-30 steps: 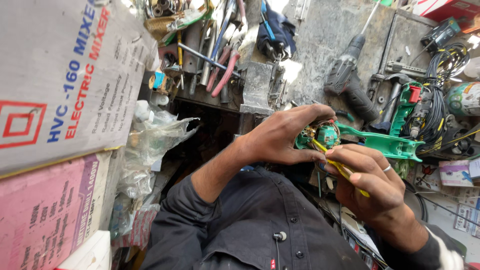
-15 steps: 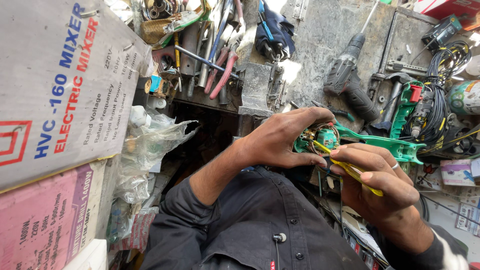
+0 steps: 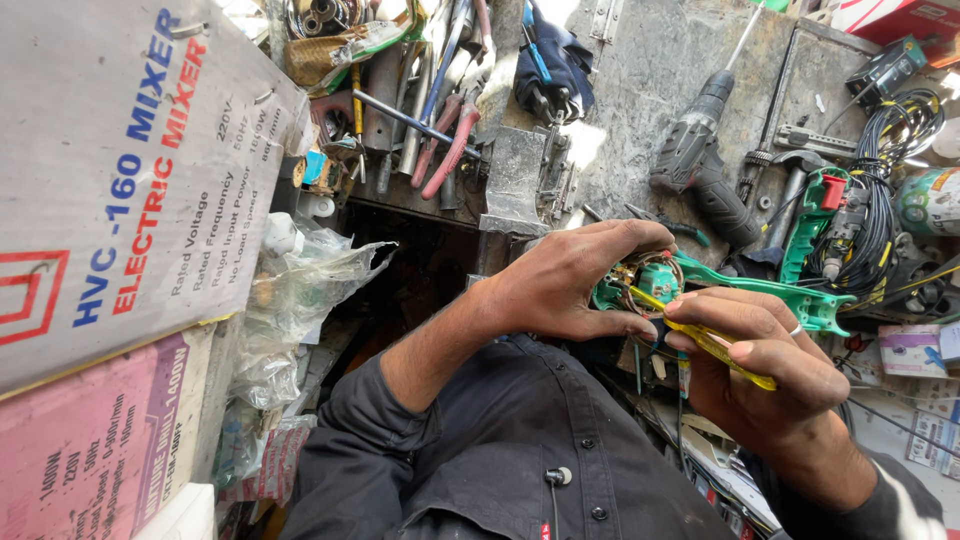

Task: The person disassembles a green angle grinder at a cluttered repair workbench. They unscrew the housing screws with a screwdriver, pry the casing apart, lift out the armature and internal components by hand, and handle the switch and wiring while separating the parts.

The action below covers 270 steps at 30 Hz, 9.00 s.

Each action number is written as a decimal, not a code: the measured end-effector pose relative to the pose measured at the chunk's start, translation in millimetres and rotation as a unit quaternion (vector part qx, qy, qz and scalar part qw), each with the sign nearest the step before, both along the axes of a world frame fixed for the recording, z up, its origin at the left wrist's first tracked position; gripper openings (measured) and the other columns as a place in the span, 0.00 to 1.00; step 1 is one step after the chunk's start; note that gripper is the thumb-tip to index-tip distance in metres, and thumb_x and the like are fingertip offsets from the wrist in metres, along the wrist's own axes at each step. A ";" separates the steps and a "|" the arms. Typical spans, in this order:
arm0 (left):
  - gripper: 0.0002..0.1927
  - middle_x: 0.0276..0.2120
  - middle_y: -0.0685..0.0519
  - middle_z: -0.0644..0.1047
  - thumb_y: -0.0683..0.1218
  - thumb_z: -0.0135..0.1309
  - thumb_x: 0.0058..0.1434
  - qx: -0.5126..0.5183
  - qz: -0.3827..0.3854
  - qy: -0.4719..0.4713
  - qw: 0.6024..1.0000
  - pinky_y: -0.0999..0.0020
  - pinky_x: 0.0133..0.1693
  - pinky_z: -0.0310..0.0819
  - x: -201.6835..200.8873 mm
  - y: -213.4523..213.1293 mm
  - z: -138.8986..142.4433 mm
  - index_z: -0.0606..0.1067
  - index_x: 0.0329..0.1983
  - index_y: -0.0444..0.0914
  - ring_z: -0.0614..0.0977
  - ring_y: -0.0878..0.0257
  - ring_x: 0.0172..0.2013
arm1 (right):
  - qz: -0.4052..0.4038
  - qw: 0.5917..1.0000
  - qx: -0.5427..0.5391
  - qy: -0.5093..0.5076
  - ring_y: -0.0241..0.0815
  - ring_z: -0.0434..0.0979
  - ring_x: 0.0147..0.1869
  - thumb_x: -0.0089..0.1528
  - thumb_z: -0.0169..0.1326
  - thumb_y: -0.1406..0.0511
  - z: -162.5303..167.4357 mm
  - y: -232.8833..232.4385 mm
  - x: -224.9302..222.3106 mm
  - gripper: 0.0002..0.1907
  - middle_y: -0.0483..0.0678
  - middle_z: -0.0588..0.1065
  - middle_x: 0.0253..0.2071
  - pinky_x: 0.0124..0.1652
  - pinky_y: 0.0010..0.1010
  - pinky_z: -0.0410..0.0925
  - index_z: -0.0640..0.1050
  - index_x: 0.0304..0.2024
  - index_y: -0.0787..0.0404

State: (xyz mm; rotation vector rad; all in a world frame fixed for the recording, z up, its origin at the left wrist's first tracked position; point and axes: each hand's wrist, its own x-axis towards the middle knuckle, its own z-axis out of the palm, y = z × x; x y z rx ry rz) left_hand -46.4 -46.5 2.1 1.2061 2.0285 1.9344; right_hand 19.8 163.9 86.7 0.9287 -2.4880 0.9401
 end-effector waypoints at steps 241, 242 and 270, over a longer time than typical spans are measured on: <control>0.37 0.60 0.40 0.75 0.59 0.68 0.57 -0.205 0.091 0.144 0.964 0.50 0.68 0.64 22.2 21.4 43.1 0.71 0.63 0.33 0.74 0.44 0.64 | -0.080 0.990 -0.107 -0.044 0.46 0.82 0.51 0.73 0.56 0.75 4.0 99.7 18.2 0.24 0.49 0.74 0.54 0.50 0.27 0.71 0.53 0.56 0.58; 0.37 0.59 0.39 0.75 0.60 0.68 0.57 -0.211 0.113 0.158 0.958 0.49 0.70 0.61 24.7 24.2 42.7 0.71 0.61 0.33 0.75 0.44 0.64 | -0.102 0.992 -0.071 -0.031 0.49 0.81 0.50 0.71 0.57 0.75 6.9 100.2 17.1 0.24 0.49 0.74 0.52 0.49 0.29 0.70 0.55 0.55 0.58; 0.36 0.53 0.46 0.78 0.59 0.71 0.54 -0.196 0.244 0.134 0.940 0.56 0.59 0.74 46.0 45.0 37.3 0.73 0.59 0.36 0.80 0.48 0.58 | -0.221 0.715 -0.622 -0.230 0.44 0.78 0.47 0.74 0.56 0.71 -167.0 219.5 -1.3 0.14 0.49 0.72 0.47 0.49 0.33 0.77 0.64 0.54 0.55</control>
